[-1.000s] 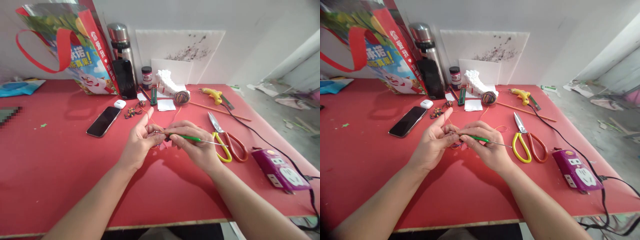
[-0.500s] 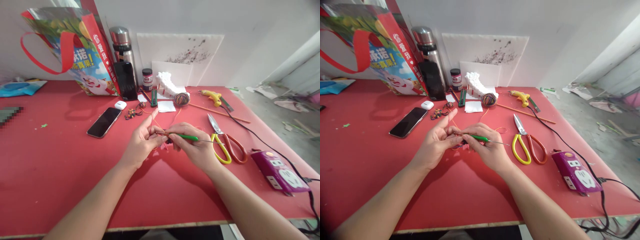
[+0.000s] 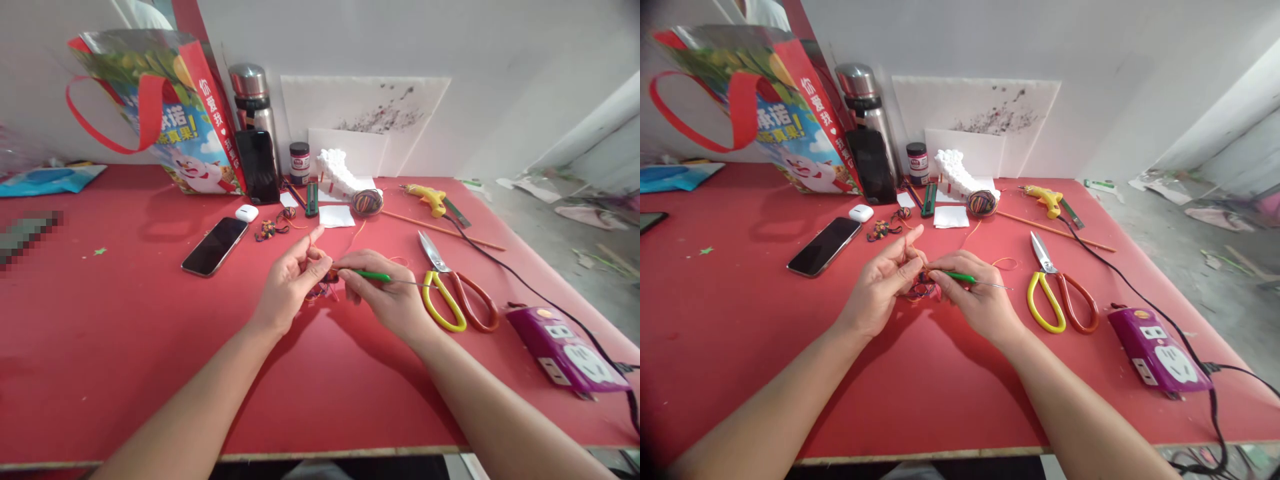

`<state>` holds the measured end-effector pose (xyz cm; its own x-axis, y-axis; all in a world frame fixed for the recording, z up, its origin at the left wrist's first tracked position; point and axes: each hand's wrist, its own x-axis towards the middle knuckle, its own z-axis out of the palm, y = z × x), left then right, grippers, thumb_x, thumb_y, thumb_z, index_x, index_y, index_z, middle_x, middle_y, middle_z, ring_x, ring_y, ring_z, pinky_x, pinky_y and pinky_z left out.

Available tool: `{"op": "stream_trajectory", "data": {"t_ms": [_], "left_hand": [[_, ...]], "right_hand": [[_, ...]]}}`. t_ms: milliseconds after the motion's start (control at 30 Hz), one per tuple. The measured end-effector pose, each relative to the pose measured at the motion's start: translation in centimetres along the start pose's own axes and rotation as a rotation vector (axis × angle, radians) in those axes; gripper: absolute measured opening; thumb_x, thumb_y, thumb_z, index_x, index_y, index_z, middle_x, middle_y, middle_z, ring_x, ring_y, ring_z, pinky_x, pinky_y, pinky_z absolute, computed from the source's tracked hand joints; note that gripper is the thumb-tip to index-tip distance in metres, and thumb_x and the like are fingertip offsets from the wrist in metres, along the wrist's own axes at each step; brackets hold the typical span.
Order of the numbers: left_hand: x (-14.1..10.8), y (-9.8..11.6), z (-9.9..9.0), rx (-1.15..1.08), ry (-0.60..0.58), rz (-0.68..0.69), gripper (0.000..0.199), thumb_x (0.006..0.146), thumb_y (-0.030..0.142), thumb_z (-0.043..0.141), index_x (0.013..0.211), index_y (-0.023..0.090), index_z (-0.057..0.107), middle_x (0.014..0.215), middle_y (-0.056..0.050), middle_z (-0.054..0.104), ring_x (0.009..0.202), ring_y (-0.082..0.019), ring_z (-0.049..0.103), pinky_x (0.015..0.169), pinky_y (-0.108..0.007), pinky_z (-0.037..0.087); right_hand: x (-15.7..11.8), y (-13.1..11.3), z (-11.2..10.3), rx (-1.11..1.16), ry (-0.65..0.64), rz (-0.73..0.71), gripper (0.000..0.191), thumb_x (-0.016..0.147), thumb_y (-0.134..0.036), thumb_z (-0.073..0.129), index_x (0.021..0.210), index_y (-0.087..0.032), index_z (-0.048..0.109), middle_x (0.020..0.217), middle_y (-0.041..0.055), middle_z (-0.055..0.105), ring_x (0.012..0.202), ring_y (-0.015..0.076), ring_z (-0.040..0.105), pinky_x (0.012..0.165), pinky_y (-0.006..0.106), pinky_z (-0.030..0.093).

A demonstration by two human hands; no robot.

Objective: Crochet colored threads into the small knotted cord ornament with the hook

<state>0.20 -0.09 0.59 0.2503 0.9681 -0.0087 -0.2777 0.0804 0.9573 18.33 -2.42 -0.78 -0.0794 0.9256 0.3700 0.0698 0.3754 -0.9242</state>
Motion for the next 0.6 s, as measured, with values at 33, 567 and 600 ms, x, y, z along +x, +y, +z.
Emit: {"op": "stream_trajectory", "data": {"t_ms": [33, 567, 600], "left_hand": [[0.04, -0.06, 0.01, 0.014, 0.018, 0.009, 0.05, 0.091, 0.047, 0.087, 0.134, 0.024, 0.079, 0.088, 0.002, 0.062, 0.068, -0.009, 0.054, 0.067, -0.025, 0.049], [0.54, -0.28, -0.57, 0.12, 0.145, 0.017, 0.037, 0.095, 0.043, 0.078, 0.126, 0.022, 0.084, 0.085, -0.001, 0.074, 0.056, -0.008, 0.037, 0.055, -0.025, 0.032], [0.55, -0.31, -0.64, 0.133, 0.134, 0.003, 0.038, 0.095, 0.043, 0.077, 0.127, 0.022, 0.083, 0.088, -0.002, 0.075, 0.057, -0.009, 0.043, 0.057, -0.025, 0.036]], "right_hand": [[0.0, 0.11, 0.02, -0.011, -0.002, -0.002, 0.01, 0.1, -0.025, 0.077, 0.101, -0.021, 0.086, 0.085, 0.0021, 0.075, 0.055, 0.0092, 0.063, 0.056, 0.027, 0.055], [0.01, 0.09, 0.27, 0.013, 0.004, -0.011, 0.017, 0.101, -0.035, 0.076, 0.102, -0.021, 0.086, 0.082, 0.0026, 0.073, 0.054, 0.0105, 0.062, 0.053, 0.028, 0.054], [0.0, -0.07, 0.24, 0.029, 0.0, -0.009, 0.017, 0.101, -0.036, 0.076, 0.101, -0.021, 0.085, 0.081, 0.0025, 0.073, 0.054, 0.0108, 0.062, 0.053, 0.028, 0.054]]}}
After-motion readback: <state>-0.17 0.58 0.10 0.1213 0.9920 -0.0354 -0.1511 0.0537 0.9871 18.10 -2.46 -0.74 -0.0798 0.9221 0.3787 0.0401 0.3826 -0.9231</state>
